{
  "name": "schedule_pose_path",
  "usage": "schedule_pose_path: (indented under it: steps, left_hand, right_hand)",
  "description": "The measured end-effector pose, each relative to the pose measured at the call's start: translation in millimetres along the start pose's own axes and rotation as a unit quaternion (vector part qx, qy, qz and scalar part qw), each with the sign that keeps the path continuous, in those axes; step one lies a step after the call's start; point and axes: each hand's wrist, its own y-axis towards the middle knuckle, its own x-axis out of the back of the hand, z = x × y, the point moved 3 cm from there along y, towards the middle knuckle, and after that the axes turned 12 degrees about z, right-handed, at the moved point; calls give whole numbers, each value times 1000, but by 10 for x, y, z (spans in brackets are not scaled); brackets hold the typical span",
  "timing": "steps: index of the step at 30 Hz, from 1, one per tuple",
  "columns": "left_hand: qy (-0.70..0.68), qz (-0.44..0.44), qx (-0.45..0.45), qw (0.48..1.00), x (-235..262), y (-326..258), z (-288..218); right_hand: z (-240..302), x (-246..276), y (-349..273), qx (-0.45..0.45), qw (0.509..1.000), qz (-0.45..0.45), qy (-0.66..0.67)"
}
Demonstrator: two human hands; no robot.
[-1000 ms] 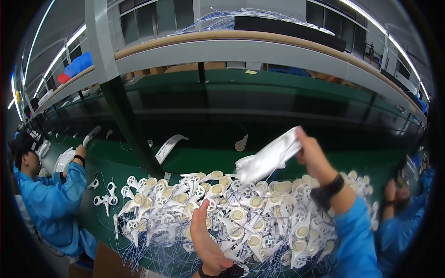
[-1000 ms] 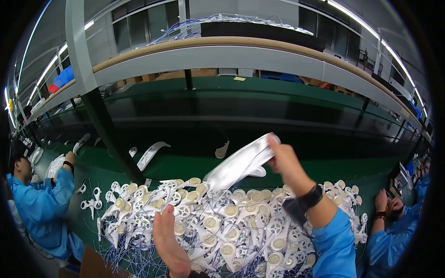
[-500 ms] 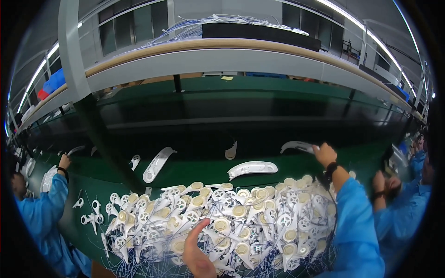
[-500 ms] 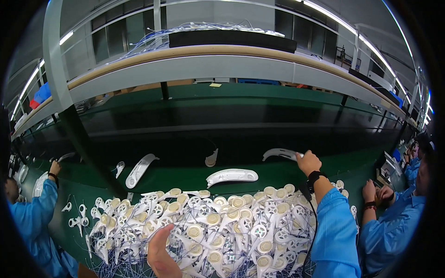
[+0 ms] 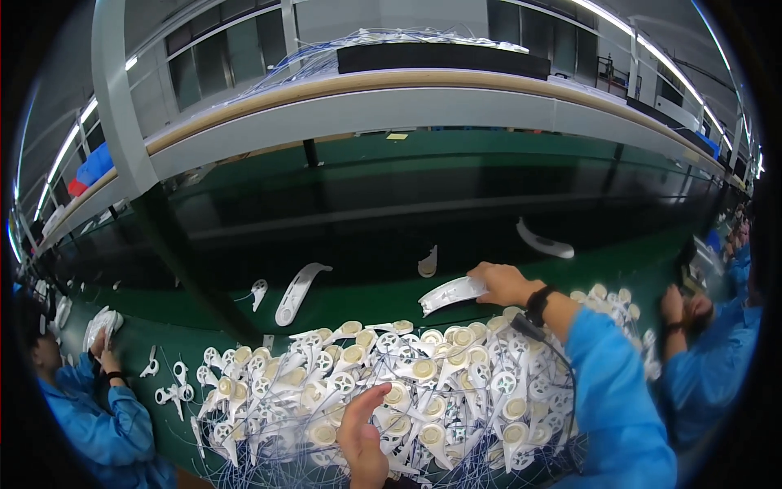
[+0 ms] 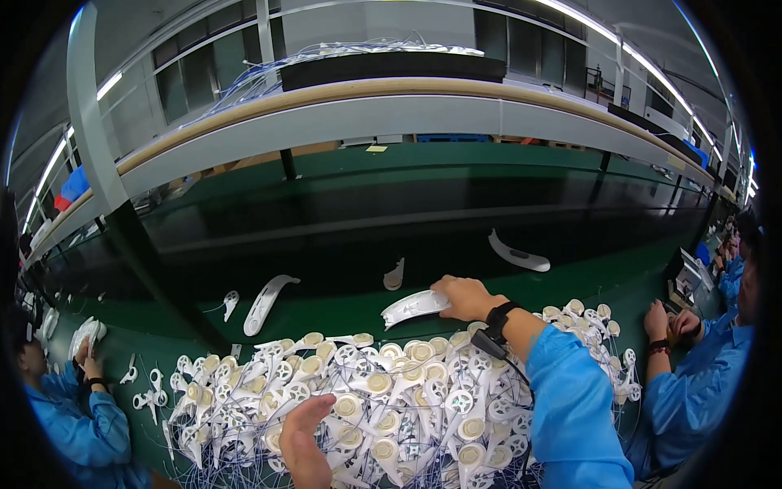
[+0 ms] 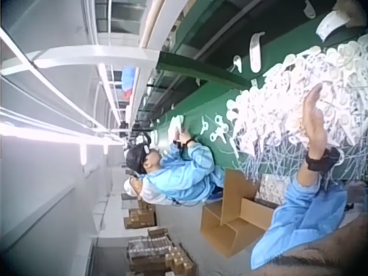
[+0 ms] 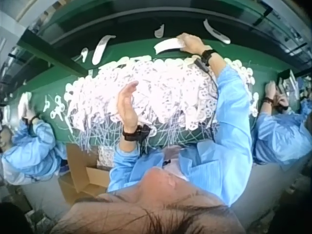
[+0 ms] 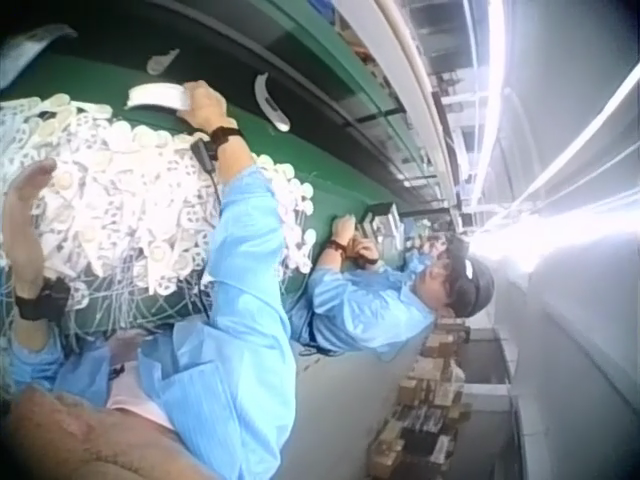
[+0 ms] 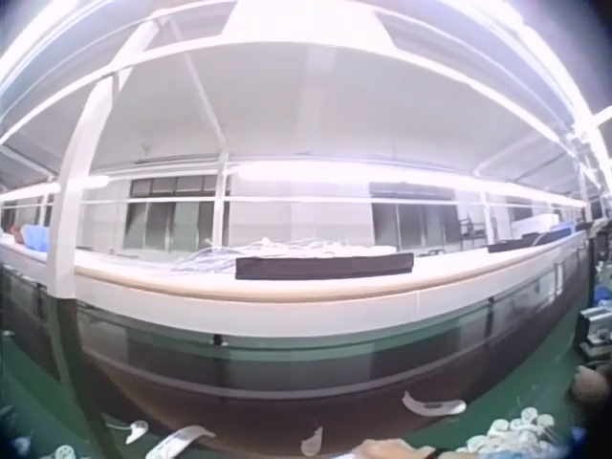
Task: Assembling small white plastic parts with wires on a factory production line.
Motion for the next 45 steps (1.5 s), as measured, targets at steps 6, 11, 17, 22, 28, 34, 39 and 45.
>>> schedule_pose_path:
  steps: [6,11,17,22,28,34,39,45]
  left_hand:
    - [-68,-43,44,996,-35,135,67]
    - [-297,-9,152,943,-6,89,227]
    - [-340,253,169,890,-178,-66,299]
    - [-389,116,298,864,-252,-82,244]
    - [-407,12,333,850,-105,-70,337]
    - [-368,-87,298,877,-169,-26,237]
    - [-366,-10,263,893,-126,-63,279]
    - [-371,6,270,889,-99,-71,291]
  right_hand:
    - [522,433,-440,223,967,-104,58]
    - [1244,570,-789,442,894,-76,11]
    - [1710,354,-1058,543,839,4,-42]
    - [1723,432,-931,559,827,-46,-42]
    - [523,379,182,184,981,-18,56]
    - [-434,-228,790,-85,992,-67,-68]
    - [-803,-486,1017,-99,986,-87,-98]
    - [-808,-218,809,-63,964,-257,-36]
